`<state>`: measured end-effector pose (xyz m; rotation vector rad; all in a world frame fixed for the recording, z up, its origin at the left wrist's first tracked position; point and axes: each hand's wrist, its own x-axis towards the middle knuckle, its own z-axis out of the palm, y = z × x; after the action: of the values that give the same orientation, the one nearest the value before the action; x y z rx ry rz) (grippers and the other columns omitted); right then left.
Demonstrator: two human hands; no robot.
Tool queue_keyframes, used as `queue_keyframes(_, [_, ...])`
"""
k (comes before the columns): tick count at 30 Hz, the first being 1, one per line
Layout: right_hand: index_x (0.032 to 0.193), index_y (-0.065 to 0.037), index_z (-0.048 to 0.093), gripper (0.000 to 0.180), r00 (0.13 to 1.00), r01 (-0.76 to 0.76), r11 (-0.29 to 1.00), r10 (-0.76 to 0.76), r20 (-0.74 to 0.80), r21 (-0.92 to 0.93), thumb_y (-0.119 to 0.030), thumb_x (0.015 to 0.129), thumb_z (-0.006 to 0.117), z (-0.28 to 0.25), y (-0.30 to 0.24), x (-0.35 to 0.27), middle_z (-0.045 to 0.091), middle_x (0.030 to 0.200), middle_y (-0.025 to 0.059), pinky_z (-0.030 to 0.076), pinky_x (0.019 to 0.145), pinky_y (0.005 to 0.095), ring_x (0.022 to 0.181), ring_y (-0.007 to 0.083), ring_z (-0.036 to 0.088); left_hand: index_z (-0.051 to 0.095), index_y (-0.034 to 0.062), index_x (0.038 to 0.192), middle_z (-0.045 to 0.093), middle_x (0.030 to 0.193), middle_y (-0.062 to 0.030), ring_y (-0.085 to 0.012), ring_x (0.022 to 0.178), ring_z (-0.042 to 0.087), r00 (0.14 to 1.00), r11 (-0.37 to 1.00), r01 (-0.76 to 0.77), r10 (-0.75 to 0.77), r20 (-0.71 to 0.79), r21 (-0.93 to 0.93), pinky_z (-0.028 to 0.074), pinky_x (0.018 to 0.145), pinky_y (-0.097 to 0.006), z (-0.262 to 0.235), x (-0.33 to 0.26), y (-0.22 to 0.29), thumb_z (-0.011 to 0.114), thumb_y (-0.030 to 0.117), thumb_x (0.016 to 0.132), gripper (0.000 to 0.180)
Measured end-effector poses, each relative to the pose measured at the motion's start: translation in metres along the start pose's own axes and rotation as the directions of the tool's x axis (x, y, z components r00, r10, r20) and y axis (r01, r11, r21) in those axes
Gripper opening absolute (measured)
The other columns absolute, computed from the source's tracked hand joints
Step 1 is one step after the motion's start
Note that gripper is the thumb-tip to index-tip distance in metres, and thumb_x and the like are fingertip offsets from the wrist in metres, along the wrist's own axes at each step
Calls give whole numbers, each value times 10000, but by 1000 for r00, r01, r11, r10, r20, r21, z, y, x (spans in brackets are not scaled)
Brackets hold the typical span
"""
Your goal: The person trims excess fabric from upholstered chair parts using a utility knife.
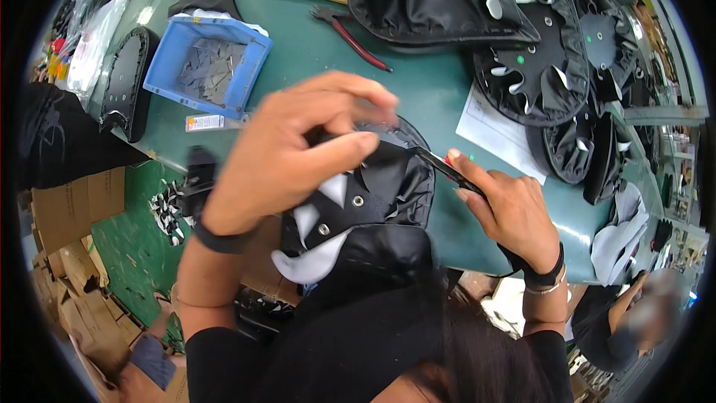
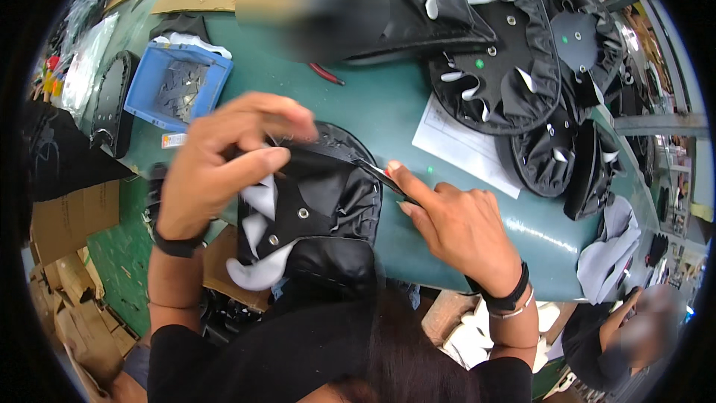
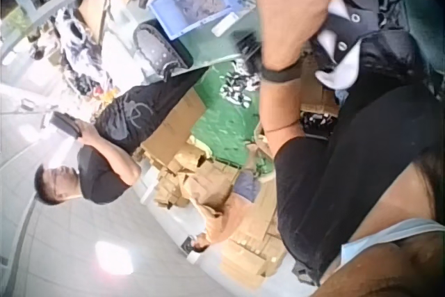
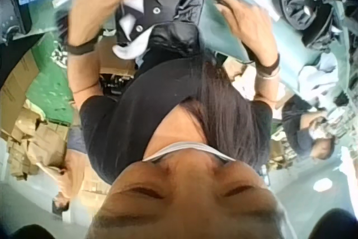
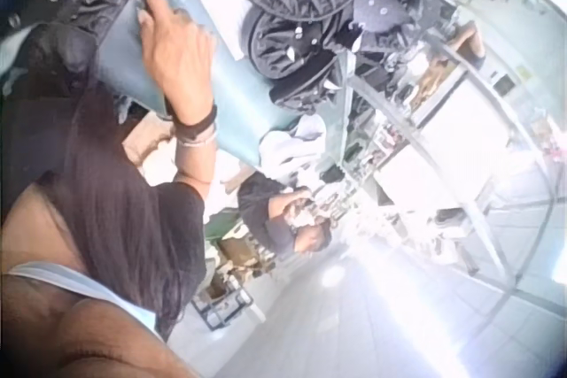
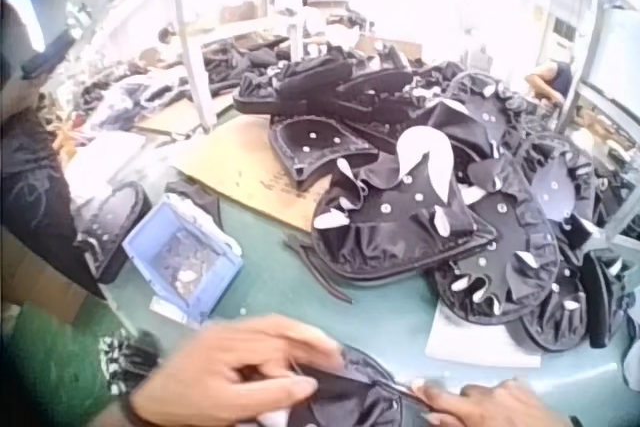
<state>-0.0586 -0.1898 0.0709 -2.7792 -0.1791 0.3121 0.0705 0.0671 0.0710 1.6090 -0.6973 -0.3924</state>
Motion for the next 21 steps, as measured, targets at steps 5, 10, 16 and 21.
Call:
queue_keyframes(5, [1376,-254,493,508,989,50,998,-43,144,-44,-261,885,624,-14,-2,24,565,642,90,414,505,423,550,333,567,596,78,750,592,796,-71,-239,703,560,996,583,12,-77,40,812,412,665,-367,45,-4,-23,724,295,776,253])
queue_keyframes(10, [1409,-211,457,552,992,1,999,-6,130,41,-266,887,630,9,-4,12,559,634,103,427,473,429,491,337,550,548,79,598,548,678,-38,-221,728,518,993,953,119,-117,-23,280,339,695,-380,31,14,-41,704,195,752,248])
queue_keyframes(16, [1375,-120,487,590,994,-100,949,108,-10,298,-170,825,695,34,-16,-48,612,747,172,473,610,425,662,371,604,486,68,570,514,763,12,-195,893,553,818,677,-329,-143,-557,-658,473,684,-362,34,24,-26,727,92,722,287])
queue_keyframes(21, [1358,-184,525,557,994,-90,986,79,81,141,-201,824,681,19,-2,-41,593,722,135,443,571,430,604,352,578,589,59,802,611,797,-68,-249,798,636,983,906,32,-105,149,423,496,660,-326,30,5,-10,719,194,787,188])
